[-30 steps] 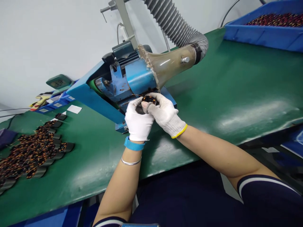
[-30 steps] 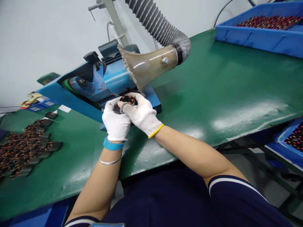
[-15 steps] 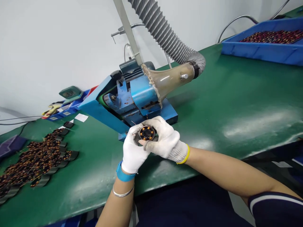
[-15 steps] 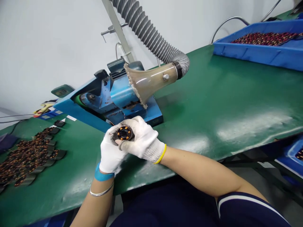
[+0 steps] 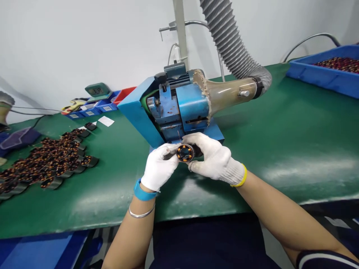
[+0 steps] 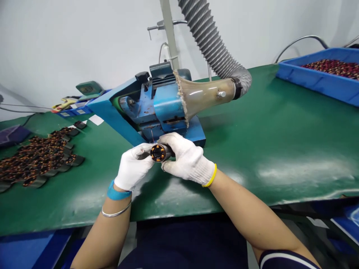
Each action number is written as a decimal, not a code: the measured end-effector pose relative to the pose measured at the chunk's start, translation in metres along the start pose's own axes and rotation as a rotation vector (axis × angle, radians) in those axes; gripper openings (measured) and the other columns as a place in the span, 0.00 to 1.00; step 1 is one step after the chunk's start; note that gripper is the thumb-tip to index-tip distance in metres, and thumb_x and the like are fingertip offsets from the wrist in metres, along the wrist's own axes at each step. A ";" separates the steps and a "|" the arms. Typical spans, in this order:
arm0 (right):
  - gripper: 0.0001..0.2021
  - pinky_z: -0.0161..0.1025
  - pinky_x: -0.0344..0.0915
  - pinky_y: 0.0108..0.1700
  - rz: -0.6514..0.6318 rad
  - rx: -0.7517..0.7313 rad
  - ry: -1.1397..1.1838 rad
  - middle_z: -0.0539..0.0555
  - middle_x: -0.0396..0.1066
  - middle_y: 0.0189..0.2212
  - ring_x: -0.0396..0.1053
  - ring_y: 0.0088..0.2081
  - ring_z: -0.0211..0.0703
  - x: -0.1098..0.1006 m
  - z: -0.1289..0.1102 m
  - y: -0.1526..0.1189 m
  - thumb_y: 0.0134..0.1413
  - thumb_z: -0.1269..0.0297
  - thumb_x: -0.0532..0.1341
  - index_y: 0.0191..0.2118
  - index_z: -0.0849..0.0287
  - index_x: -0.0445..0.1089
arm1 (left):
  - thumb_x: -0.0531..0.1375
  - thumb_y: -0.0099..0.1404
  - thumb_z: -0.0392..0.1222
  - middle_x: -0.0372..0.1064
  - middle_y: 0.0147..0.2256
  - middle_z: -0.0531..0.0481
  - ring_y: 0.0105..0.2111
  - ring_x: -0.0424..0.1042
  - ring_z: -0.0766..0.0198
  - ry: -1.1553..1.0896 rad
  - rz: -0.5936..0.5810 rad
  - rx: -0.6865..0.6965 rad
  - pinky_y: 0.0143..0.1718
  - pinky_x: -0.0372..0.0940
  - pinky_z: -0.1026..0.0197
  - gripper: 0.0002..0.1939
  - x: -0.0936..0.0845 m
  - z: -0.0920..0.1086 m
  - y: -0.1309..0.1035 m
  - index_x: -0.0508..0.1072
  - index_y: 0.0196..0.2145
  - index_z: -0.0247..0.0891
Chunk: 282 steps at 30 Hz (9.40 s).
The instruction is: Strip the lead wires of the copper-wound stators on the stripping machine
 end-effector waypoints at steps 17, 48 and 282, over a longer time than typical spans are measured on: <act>0.25 0.43 0.73 0.44 0.163 -0.166 -0.020 0.59 0.71 0.45 0.73 0.45 0.49 0.009 -0.004 -0.007 0.39 0.72 0.63 0.49 0.59 0.66 | 0.71 0.50 0.46 0.77 0.42 0.47 0.45 0.75 0.55 -0.482 -0.076 -0.265 0.49 0.69 0.56 0.17 -0.005 0.004 -0.007 0.80 0.39 0.41; 0.28 0.44 0.70 0.54 0.233 0.305 0.322 0.56 0.74 0.45 0.73 0.47 0.47 0.007 0.037 0.025 0.37 0.71 0.67 0.51 0.64 0.69 | 0.71 0.47 0.40 0.76 0.37 0.50 0.41 0.76 0.60 -0.622 0.159 -0.259 0.51 0.69 0.54 0.18 0.047 0.008 0.018 0.76 0.37 0.36; 0.33 0.52 0.53 0.68 -0.317 -0.045 -0.038 0.65 0.54 0.66 0.52 0.67 0.53 0.614 -0.078 0.363 0.64 0.54 0.50 0.68 0.67 0.45 | 0.54 0.63 0.59 0.54 0.63 0.24 0.64 0.54 0.37 1.165 0.248 -0.850 0.62 0.54 0.40 0.39 -0.486 -0.258 -0.139 0.61 0.59 0.22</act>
Point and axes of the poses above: each hand's wrist, its own y-axis towards the middle knuckle, its own x-axis out of the palm, z = x × y, the point moved 5 cm from there along y, towards the middle knuckle
